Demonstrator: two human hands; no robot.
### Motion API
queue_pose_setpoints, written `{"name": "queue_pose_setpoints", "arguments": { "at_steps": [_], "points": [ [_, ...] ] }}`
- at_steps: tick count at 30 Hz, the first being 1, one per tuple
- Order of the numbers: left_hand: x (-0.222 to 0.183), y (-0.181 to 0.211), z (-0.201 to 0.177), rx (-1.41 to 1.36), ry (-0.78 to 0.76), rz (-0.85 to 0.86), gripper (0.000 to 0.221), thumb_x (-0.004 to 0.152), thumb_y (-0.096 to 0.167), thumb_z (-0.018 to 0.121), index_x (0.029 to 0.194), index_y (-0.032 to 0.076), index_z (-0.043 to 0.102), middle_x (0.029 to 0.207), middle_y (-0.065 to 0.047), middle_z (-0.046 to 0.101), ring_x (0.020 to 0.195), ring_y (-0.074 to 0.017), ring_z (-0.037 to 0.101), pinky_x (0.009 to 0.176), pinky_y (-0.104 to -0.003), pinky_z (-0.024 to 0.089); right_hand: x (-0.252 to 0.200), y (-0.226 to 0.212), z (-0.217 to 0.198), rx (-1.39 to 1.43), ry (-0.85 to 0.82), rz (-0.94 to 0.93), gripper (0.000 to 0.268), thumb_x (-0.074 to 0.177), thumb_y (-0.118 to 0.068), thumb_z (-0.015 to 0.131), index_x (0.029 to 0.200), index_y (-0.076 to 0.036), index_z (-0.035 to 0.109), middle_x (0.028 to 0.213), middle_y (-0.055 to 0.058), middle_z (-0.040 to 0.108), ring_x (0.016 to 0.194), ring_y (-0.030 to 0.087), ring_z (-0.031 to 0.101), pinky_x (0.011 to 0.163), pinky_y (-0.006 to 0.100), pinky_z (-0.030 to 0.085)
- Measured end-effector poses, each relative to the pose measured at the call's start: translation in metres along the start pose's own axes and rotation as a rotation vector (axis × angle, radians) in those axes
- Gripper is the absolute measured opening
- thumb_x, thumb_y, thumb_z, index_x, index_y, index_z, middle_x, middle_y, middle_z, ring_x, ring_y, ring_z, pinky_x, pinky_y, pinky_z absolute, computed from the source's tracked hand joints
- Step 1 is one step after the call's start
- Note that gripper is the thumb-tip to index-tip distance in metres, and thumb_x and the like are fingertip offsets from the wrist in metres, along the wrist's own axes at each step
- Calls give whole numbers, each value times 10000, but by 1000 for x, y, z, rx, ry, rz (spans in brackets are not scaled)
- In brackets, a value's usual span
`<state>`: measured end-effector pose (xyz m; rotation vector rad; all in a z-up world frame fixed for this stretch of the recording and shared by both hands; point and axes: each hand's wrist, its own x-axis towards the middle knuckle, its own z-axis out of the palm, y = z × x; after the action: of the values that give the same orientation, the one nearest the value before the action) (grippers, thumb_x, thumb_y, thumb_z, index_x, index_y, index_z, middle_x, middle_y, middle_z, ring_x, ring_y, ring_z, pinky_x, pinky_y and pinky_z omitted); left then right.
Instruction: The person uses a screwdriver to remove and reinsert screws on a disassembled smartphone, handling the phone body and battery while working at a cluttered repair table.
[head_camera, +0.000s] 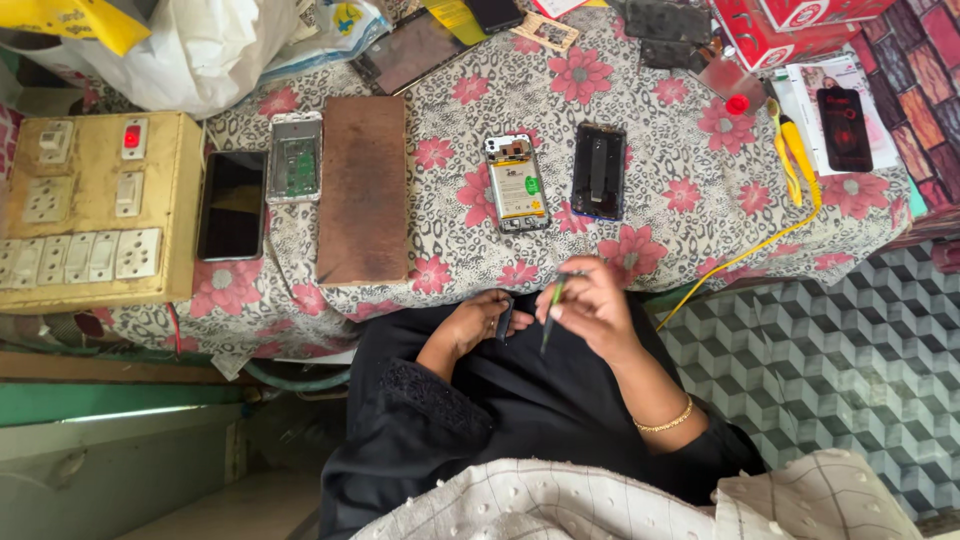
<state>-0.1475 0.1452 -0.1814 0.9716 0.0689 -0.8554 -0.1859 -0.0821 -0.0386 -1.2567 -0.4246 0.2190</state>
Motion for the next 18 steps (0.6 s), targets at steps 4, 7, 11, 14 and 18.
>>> {"name": "queue_pose_setpoints", "arguments": {
  "at_steps": [4,7,11,14,18],
  "points": [
    [-1,-2,-1,-26,-9,10,264,1051,157,434,1264,23,516,1188,-220,709,1108,-290,718,961,-413,548,5,3,5,-400,-306,190,531,875,56,585,1379,-58,464,849,127,654,791,199,643,746,340,505],
    [-4,-2,0,-37,67,43,274,1068,148,457,1279,-10,533,1176,-213,678,1074,-310,715,951,-439,576,-1,7,21,-984,-249,391,344,832,-104,749,1138,-77,595,739,121,678,616,264,677,610,397,521],
    [-12,4,3,-77,67,49,254,1048,133,418,1247,3,505,1182,-249,720,1052,-324,723,937,-430,584,2,14,32,-1183,-180,321,171,806,-208,797,851,-69,707,728,140,703,689,343,686,637,458,528],
    [-16,8,6,-115,84,50,239,1046,127,392,1231,12,491,1169,-251,721,1036,-335,719,916,-444,584,3,24,37,-1213,-142,291,168,817,-219,791,840,-65,726,738,171,693,710,372,675,655,485,529],
    [-21,12,9,-113,107,59,235,1059,121,382,1228,6,498,1168,-279,717,1038,-345,723,870,-442,592,2,37,39,-1209,-185,243,139,814,-199,786,853,-70,749,752,173,694,704,374,673,661,484,533]
  ]
}}
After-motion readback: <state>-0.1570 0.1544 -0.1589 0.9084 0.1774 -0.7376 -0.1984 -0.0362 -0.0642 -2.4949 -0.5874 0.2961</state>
